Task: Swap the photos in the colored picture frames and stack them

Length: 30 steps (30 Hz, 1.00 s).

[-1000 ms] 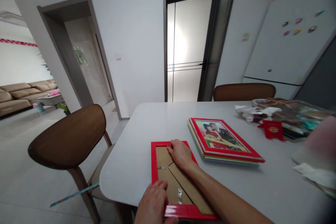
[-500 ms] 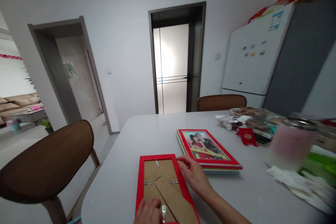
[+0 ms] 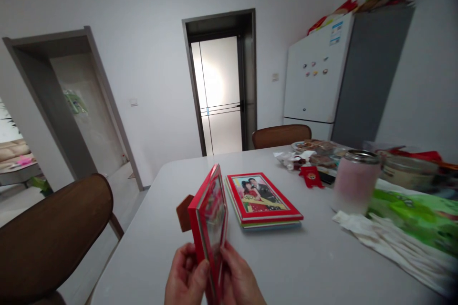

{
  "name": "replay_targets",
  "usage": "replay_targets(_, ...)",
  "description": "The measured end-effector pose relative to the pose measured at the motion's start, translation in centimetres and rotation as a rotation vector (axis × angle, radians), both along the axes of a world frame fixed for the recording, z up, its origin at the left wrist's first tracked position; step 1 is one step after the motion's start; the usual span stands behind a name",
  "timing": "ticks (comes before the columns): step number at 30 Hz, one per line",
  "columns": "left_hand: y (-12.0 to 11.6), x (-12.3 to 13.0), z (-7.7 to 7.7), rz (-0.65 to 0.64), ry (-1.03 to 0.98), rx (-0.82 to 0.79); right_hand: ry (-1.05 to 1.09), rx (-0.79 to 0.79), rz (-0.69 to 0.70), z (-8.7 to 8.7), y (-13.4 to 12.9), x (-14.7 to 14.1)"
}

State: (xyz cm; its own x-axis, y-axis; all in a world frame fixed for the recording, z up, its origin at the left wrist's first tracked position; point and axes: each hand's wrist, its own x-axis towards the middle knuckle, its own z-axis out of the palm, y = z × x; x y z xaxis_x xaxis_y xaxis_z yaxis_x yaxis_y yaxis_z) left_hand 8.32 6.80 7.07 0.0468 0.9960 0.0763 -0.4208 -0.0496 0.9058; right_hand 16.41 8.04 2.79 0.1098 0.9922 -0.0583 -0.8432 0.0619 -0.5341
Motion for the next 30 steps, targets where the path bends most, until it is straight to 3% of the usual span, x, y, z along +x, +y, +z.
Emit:
replay_targets(3, 1.0, 0.7, 2.6, 0.056, -0.079, 0.068, -0.169, -0.049, -0.085, 2.2, 0.7, 5.8)
replay_targets(6, 2.7, 2.8, 3.4, -0.024, -0.033, 0.107, -0.530, -0.111, -0.101, 3.8, 2.3, 12.5)
replay_targets(9, 5.0, 6.4, 2.0, -0.121, 0.050, 0.148, -1.022, -0.158, -0.157, 4.7, 4.6, 18.2)
replay_targets(14, 8.5, 11.6, -1.9, -0.139, 0.203, 0.123, -1.273, -0.259, -0.251, 3.6, 8.3, 24.0)
replay_targets(18, 9.8, 12.8, -4.4, -0.094, 0.355, 0.084, -1.351, -0.309, -0.288, 1.5, 9.4, 25.7)
replay_targets(22, 10.0, 12.6, -5.7, -0.122, 0.444, 0.061, -1.333, -0.317, -0.230, 0.2, 8.2, 25.6)
replay_targets(27, 9.9, 11.4, -6.6, -0.140, 0.450, 0.008, -1.200, -0.262, -0.140, -0.1, 5.8, 23.4)
replay_targets(30, 10.6, 9.2, -6.9, -0.076, 0.429, -0.044, -1.059, -0.183, -0.135, -0.3, 6.2, 20.5)
